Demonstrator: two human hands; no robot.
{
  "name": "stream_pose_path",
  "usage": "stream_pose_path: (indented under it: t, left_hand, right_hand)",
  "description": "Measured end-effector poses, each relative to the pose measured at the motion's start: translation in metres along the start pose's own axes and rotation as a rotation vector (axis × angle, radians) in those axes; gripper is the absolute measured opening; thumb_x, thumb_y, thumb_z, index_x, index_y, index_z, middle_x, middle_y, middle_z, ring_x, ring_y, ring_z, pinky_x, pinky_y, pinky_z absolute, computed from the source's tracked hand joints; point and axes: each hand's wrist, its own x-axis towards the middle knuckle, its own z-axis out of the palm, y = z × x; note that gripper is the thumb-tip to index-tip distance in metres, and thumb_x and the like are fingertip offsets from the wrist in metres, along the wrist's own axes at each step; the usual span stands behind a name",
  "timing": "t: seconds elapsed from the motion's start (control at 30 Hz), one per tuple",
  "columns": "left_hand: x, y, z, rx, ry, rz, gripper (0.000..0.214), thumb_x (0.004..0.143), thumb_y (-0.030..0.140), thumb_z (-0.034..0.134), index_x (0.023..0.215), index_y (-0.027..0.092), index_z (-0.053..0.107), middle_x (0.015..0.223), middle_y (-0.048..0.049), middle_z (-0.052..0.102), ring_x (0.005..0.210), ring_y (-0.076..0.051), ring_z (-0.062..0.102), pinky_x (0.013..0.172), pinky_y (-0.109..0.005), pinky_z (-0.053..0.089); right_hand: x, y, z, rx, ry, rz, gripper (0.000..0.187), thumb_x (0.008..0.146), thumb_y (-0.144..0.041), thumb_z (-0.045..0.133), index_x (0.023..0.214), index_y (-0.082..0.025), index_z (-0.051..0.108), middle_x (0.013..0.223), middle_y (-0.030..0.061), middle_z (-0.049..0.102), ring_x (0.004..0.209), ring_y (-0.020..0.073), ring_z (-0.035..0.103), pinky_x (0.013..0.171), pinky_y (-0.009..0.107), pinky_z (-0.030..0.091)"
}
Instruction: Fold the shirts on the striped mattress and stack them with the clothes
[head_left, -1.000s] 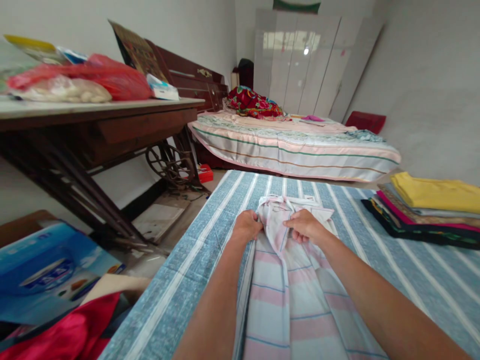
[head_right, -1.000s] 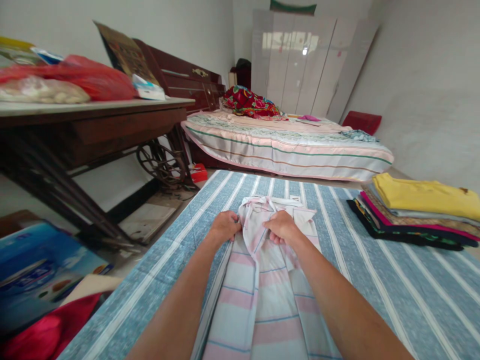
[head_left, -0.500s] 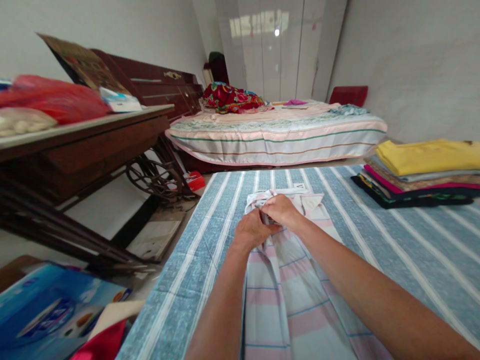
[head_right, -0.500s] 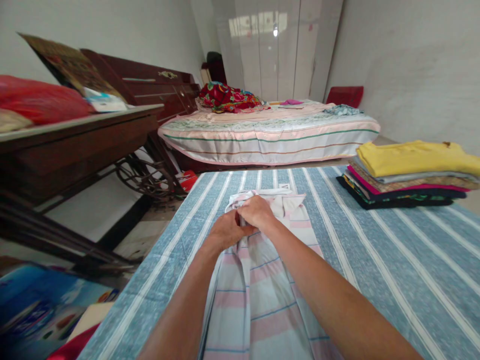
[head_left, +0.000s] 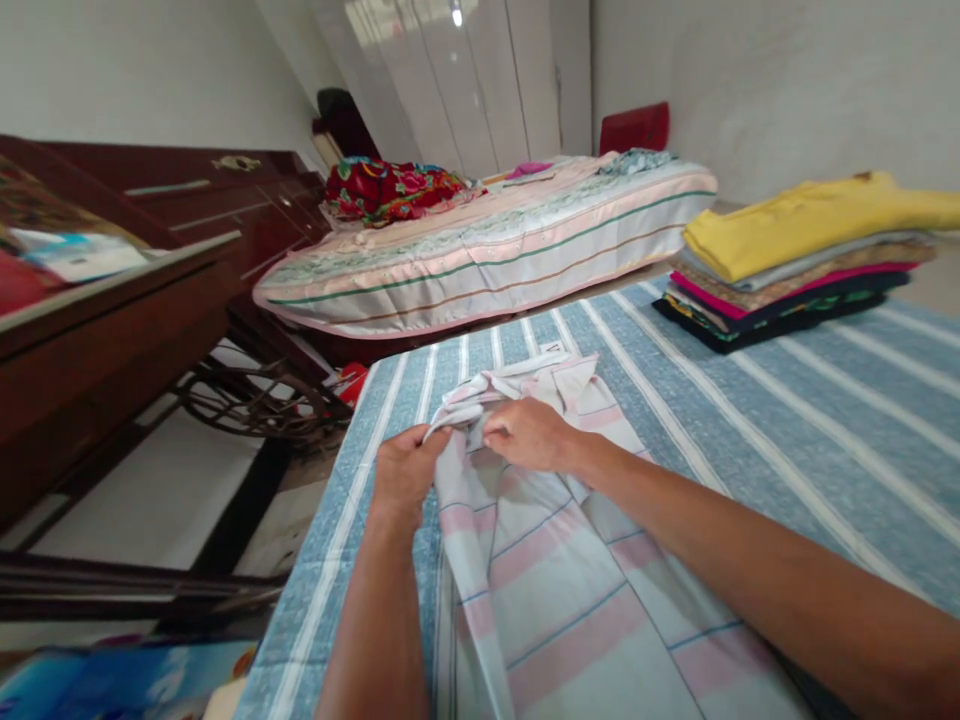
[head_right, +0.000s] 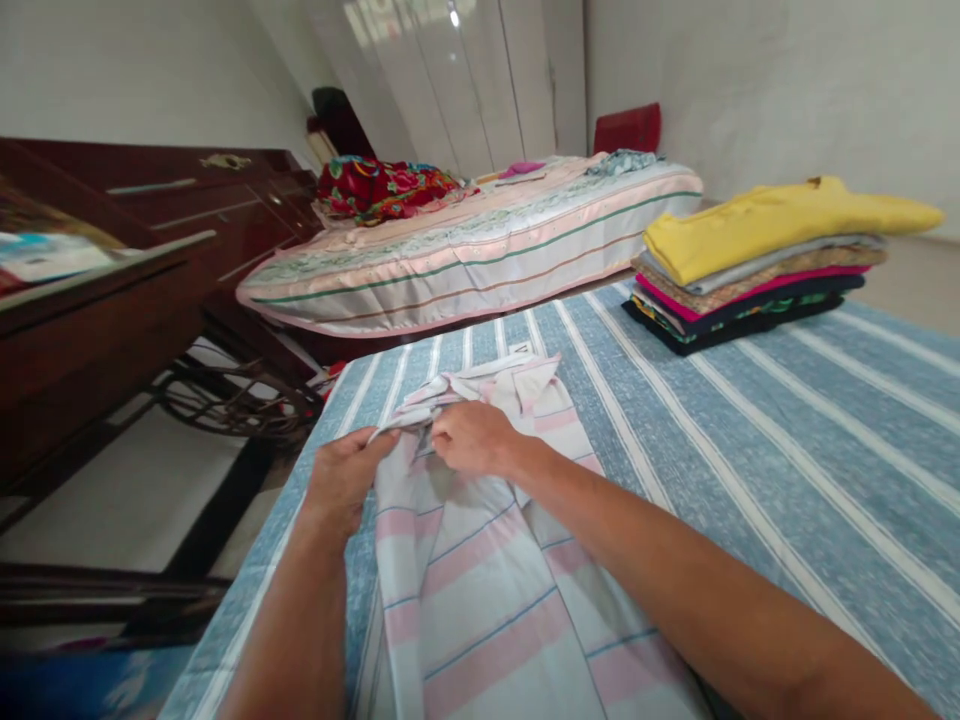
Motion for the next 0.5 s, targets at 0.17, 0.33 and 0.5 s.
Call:
stream_pose_path:
  t: [0.17,0.33,0.5]
  left_hand:
    - [0.0,0.011,0.0,0.168,0.181,0.065,0.018,0.059,0.036,0.06,0.059,0.018,0.062,0.044,0.007,0.041,0.043,-0.009,0.035,0.039,-0.02,0.028]
    - [0.005,0.007,-0.002,0.133,0.207,0.085,0.02,0.059,0.036,0.062,0.065,0.017,0.064,0.046,0.0072,0.042,0.045,-0.009,0.038,0.041,-0.02,0.03]
    - [0.011,-0.002,-0.003,0.119,0.229,0.094,0.024,0.061,0.036,0.063,0.072,0.015,0.065,0.049,0.0075,0.042,0.046,-0.009,0.039,0.043,-0.02,0.031]
  right_hand:
    - [-0.008,0.003,0.01,-0.195,-0.087,-0.269,0.016,0.083,-0.026,0.054,0.088,-0.014,0.064,0.096,0.0091,0.063,0.093,0.0225,0.053,0.078,0.034,0.037]
    - [-0.011,0.005,0.024,-0.333,-0.134,-0.338,0.037,0.089,-0.043,0.047,0.104,-0.011,0.057,0.111,0.014,0.057,0.103,0.0272,0.049,0.084,0.042,0.036]
    - [-0.006,0.0,0.03,-0.386,-0.168,-0.305,0.045,0.089,-0.049,0.044,0.106,-0.011,0.057,0.118,0.0153,0.056,0.107,0.0288,0.046,0.087,0.043,0.034]
